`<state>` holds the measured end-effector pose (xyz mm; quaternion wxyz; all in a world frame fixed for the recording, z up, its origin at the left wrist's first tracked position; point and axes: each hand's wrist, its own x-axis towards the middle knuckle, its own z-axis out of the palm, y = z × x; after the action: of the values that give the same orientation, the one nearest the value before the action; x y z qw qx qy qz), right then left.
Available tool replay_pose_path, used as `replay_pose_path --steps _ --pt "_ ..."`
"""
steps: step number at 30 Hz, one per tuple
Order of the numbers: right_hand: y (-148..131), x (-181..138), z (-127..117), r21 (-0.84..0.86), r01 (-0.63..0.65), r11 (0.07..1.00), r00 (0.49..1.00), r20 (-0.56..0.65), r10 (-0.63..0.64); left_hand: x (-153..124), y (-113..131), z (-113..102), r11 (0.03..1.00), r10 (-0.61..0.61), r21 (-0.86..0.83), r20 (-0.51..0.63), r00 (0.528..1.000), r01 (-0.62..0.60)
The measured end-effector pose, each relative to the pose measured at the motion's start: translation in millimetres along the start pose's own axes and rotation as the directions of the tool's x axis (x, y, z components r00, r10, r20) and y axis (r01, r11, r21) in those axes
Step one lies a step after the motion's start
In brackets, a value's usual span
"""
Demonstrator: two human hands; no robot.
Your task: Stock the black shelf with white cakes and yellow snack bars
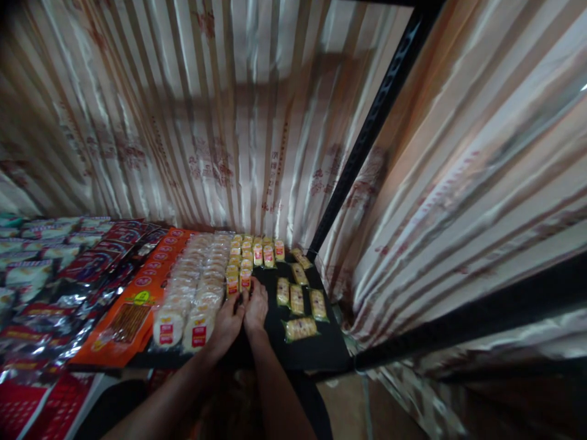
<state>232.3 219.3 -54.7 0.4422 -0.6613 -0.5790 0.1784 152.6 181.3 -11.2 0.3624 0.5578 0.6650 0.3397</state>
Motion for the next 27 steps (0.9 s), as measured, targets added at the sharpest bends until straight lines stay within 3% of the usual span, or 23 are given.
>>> replay_pose_path --steps 6,17,24,27 --pt "6 0 1 0.003 0.006 1.0 0.999 -0.043 -0.006 0 0 1 1.0 -0.018 0.002 0.021 1.0 0.018" --pt "9 -3 2 0.195 -0.038 0.98 0.996 -0.072 0.053 -10 7 -2 0.999 -0.014 0.034 0.014 1.0 0.014" --pt "5 -24 -14 0.146 -0.015 0.989 0.996 -0.085 0.028 -31 11 -5 0.998 -0.059 -0.001 0.031 0.998 0.059" --pt "0 -42 -25 0.095 -0.012 0.995 0.997 -0.076 0.019 -48 4 -1 1.0 0.01 -0.025 0.011 1.0 -0.01"
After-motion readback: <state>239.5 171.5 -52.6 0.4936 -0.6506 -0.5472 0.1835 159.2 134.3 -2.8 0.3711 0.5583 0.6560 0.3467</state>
